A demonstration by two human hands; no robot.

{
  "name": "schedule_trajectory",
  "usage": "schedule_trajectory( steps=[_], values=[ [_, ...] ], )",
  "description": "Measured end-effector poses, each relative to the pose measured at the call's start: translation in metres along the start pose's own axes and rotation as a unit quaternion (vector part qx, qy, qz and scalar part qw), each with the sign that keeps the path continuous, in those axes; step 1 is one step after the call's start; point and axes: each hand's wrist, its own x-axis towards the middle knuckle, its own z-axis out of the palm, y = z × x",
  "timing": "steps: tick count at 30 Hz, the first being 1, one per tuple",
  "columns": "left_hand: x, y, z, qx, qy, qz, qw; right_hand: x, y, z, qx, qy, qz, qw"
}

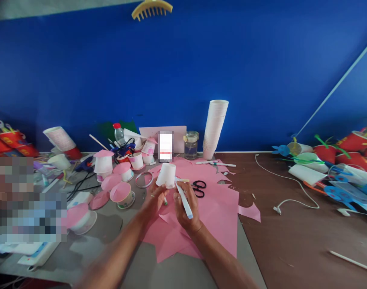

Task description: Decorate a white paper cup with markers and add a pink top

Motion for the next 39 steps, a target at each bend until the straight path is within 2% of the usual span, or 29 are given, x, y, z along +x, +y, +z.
schedule_trajectory(
  steps=[4, 6, 8, 18, 27, 34, 39],
  values=[
    [0.004, -0.002, -0.003, 0.143, 0.111, 0.069, 0.981, -0.001, 0.002, 0.001, 0.001, 0.003, 0.003, 1.000],
    [0.005, -0.002, -0.004, 0.186, 0.146, 0.119, 0.964, -0.002, 0.003, 0.002, 0.002, -0.002, 0.000, 1.000],
    [0.006, -0.002, -0.003, 0.201, 0.161, 0.138, 0.956, -0.003, 0.005, 0.002, -0.001, -0.009, -0.002, 1.000],
    [0.004, 0.000, -0.002, 0.237, 0.139, 0.138, 0.952, -0.005, 0.005, 0.002, -0.006, -0.038, -0.006, 0.999],
    [0.012, -0.020, -0.016, 0.387, 0.123, 0.178, 0.896, -0.009, 0.009, 0.005, 0.047, -0.050, 0.023, 0.997],
    [0.012, -0.022, -0.018, 0.415, 0.109, 0.213, 0.878, 0.002, -0.006, 0.000, 0.027, -0.080, -0.057, 0.995],
    [0.012, -0.026, -0.020, 0.414, 0.097, 0.216, 0.879, 0.003, -0.006, 0.002, 0.020, -0.059, -0.060, 0.996]
  ],
)
